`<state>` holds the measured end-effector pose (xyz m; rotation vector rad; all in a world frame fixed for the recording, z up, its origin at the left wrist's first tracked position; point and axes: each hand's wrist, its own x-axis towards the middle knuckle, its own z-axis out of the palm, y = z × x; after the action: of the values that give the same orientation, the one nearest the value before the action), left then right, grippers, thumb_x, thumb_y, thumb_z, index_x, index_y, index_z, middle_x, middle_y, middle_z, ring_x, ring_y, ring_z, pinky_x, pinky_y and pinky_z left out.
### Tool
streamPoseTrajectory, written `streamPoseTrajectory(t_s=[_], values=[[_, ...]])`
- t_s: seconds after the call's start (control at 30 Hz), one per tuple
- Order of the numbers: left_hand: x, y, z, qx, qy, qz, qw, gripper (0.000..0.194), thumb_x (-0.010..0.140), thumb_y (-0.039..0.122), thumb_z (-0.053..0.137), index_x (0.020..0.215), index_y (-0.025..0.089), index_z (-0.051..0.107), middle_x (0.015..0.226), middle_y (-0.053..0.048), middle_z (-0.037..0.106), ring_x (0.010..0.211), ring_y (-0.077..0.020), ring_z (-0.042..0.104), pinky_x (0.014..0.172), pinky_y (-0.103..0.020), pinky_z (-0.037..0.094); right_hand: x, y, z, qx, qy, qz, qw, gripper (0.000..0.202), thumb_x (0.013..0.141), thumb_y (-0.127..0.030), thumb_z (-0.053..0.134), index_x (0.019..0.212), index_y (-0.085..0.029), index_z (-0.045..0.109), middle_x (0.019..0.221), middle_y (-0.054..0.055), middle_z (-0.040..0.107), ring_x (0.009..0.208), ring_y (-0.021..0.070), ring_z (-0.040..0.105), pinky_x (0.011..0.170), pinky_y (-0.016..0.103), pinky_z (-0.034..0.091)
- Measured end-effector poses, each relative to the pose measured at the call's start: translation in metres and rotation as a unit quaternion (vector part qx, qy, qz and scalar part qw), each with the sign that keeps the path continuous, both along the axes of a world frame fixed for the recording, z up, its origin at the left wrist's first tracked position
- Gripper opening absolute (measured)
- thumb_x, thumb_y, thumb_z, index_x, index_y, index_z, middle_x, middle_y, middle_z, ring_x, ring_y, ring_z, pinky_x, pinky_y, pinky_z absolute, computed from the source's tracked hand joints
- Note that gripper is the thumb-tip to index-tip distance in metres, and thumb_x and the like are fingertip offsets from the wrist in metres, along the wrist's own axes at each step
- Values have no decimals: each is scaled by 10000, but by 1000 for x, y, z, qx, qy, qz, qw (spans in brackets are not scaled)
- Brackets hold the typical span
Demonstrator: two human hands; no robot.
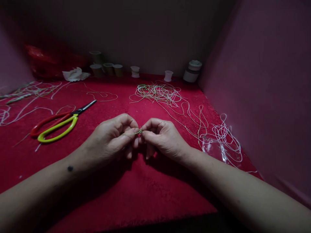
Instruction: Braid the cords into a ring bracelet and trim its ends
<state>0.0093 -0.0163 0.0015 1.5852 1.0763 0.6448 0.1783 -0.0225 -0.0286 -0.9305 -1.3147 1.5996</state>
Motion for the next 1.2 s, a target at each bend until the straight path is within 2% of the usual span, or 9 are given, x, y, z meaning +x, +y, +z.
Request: streamPoseTrajectory(t_s=[0.27, 0.47, 0.7, 0.83, 0.9, 1.0, 1.2], values=[[-1, 2, 4, -20, -35, -5, 999, 103, 898, 271, 500, 824, 213, 455, 570, 43, 580, 436, -105, 542, 388, -185, 412, -1, 0, 1, -3, 20, -3, 1000, 38, 784, -180, 571, 788, -171, 535, 678, -23, 677, 364, 75, 566, 320, 163, 408], [0, 0, 1, -35, -66, 18, 997, 116, 877, 287, 536, 819, 213, 469, 505, 54, 573, 386, -103, 524, 347, -160, 376, -2, 0, 3, -20, 49, -12, 999, 83, 759, -200, 616, 768, -163, 541, 666, -17, 686, 361, 71, 556, 351, 177, 457], [-1, 7, 0, -47, -39, 15, 998, 91, 834, 279, 577, 839, 210, 520, 501, 41, 610, 355, -112, 534, 318, -162, 385, -1, 1, 3, -40, 46, -18, 998, 98, 743, -206, 647, 762, -147, 572, 645, -4, 676, 394, 104, 608, 337, 166, 419], [-4, 6, 5, 13, -31, 35, 999, 207, 752, 296, 661, 930, 213, 597, 634, 2, 699, 457, -137, 612, 368, -169, 422, 0, 2, 3, -44, 39, -21, 998, 82, 737, -181, 637, 762, -146, 567, 624, -14, 660, 384, 100, 604, 343, 166, 435], [-6, 3, 8, 66, 4, 37, 997, 181, 752, 328, 660, 878, 198, 649, 678, -22, 714, 565, -164, 660, 470, -195, 489, -1, 2, 3, -46, 26, -24, 998, 72, 735, -164, 625, 767, -149, 562, 602, -20, 650, 376, 96, 596, 338, 160, 430], [-7, -3, 10, 143, 66, 44, 987, 176, 804, 344, 605, 815, 190, 689, 751, -41, 725, 666, -181, 676, 558, -213, 511, -2, 1, 3, -40, 8, -25, 999, 63, 741, -143, 607, 784, -151, 562, 563, -32, 633, 374, 93, 590, 338, 153, 429], [-8, 0, 2, 191, 97, -9, 977, 177, 823, 340, 605, 905, 205, 685, 728, -20, 724, 649, -165, 657, 573, -214, 486, -4, 1, 0, -23, -12, -32, 999, 76, 760, -133, 609, 786, -161, 543, 511, -55, 598, 379, 92, 593, 331, 136, 411]])
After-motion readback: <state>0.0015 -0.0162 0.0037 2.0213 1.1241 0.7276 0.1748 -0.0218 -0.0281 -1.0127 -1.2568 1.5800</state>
